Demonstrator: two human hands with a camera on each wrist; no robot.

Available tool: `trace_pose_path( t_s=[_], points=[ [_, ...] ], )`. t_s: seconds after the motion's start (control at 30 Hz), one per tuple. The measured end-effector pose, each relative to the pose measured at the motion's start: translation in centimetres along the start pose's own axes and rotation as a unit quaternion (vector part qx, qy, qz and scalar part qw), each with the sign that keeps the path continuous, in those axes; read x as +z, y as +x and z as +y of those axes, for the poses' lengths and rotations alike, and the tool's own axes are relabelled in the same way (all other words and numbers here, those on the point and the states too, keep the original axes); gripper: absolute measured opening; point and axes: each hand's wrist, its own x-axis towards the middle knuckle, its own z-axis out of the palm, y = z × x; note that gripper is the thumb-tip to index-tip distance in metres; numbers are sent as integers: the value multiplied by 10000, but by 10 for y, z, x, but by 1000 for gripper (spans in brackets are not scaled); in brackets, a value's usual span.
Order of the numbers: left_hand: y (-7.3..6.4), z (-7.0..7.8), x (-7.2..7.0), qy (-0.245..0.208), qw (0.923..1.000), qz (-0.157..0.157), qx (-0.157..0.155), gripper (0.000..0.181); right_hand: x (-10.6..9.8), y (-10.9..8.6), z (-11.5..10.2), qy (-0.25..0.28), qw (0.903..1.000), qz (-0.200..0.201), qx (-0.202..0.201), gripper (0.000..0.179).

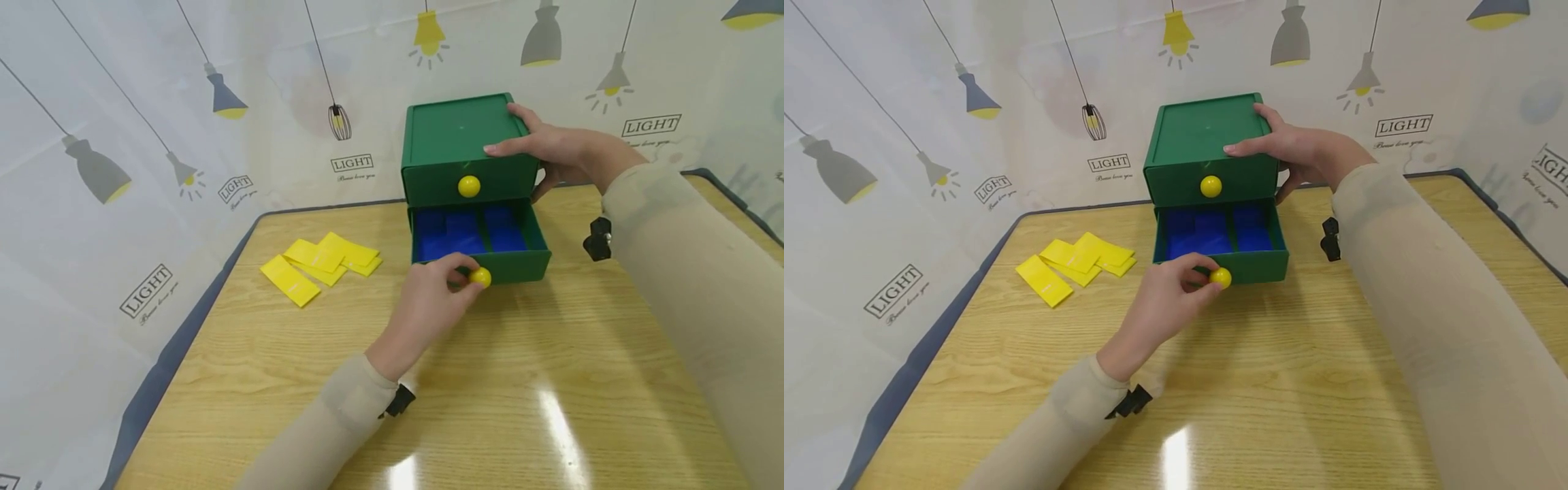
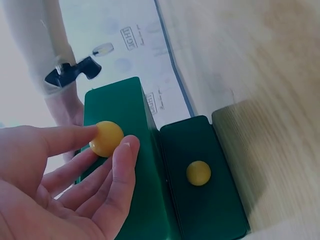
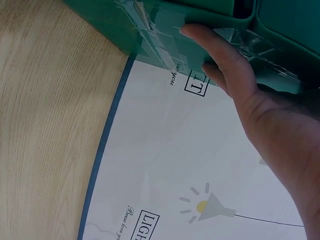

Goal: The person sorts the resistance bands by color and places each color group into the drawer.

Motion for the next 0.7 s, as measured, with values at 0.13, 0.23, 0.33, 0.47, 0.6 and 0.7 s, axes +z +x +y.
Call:
trace_pose_path(
  t_s=[0.13, 0.23, 0.33, 0.47, 0.6, 0.7],
  points=[
    [9, -4, 2, -131, 9998, 118, 5, 19, 3, -3, -1, -76, 10000, 8, -59, 114],
    [18, -8, 4, -181, 9996, 215, -73, 20, 3, -5, -1, -23, 10000, 34, -65, 114],
    [29, -12, 6, -256, 9989, 334, -215, 22, 3, -5, -1, -16, 10000, 9, -67, 115],
    [43, -18, 8, -397, 9972, 471, -422, 24, 3, -3, -1, 7, 10000, -25, -72, 114],
    [55, -21, 9, -453, 9961, 550, -523, 27, 3, -3, -1, 36, 10000, -14, -72, 113],
    [63, -23, 11, -473, 9952, 643, -564, 28, 1, -2, 1, 34, 9999, -68, -140, 114]
  ],
)
